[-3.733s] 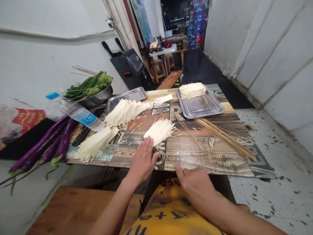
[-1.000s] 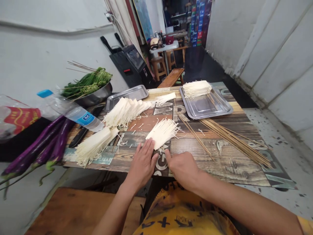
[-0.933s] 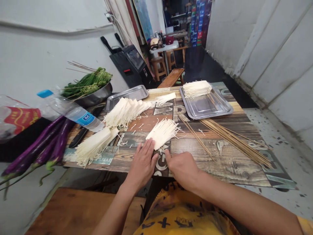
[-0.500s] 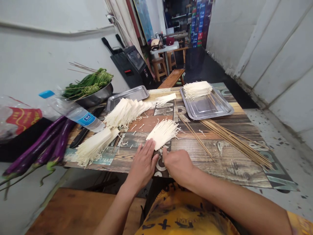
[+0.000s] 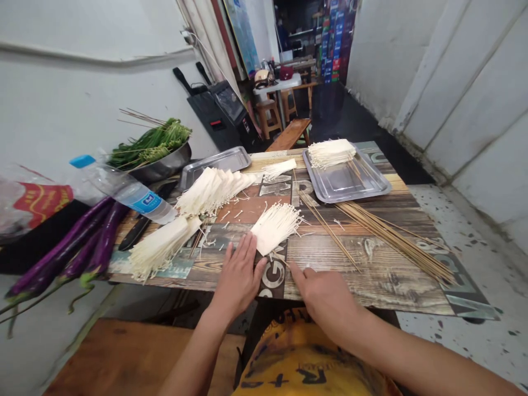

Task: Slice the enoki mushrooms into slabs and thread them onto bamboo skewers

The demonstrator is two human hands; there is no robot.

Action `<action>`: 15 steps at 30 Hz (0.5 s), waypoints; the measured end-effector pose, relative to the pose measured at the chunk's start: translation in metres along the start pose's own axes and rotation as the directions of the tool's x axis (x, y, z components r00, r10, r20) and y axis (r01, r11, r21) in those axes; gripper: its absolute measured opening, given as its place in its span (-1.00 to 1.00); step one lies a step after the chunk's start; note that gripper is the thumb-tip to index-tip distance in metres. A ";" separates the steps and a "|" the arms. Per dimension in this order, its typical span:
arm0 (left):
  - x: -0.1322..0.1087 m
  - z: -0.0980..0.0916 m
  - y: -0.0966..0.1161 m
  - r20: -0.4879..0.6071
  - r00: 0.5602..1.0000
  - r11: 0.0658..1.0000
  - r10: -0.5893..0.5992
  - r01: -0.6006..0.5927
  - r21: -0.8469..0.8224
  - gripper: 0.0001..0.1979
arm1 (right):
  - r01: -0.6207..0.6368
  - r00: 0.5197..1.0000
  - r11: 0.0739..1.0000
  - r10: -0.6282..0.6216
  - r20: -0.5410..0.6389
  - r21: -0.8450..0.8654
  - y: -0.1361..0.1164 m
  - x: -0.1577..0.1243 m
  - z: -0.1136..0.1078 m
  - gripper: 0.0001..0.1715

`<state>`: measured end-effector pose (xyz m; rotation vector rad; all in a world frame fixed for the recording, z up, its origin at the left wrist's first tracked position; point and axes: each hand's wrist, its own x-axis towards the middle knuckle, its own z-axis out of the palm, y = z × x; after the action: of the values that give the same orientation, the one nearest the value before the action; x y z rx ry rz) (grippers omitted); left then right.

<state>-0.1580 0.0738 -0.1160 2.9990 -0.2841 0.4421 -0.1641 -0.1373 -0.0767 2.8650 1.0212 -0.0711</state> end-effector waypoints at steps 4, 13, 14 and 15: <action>0.001 -0.001 -0.001 0.031 0.999 1.000 0.019 -0.019 -0.013 -0.47 | 0.097 0.980 0.995 -0.094 -0.175 0.004 0.008 -0.011 0.012 -0.39; 0.002 -0.001 -0.002 0.045 0.999 0.999 0.025 -0.022 -0.049 -0.47 | 0.186 0.956 0.982 -0.175 -0.236 0.027 0.012 -0.003 0.017 -0.36; 0.002 -0.001 -0.002 0.048 0.999 0.999 0.025 -0.023 -0.049 -0.46 | 0.185 0.957 0.982 -0.175 -0.231 0.023 0.012 -0.002 0.016 -0.37; 0.002 -0.002 -0.003 0.053 0.998 0.999 0.026 -0.023 -0.046 -0.46 | 0.181 0.960 0.983 -0.173 -0.222 0.018 0.012 -0.001 0.015 -0.37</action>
<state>-0.1558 0.0760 -0.1140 2.9695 -0.3312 0.3524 -0.1571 -0.1492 -0.0910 2.8559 1.3289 0.2207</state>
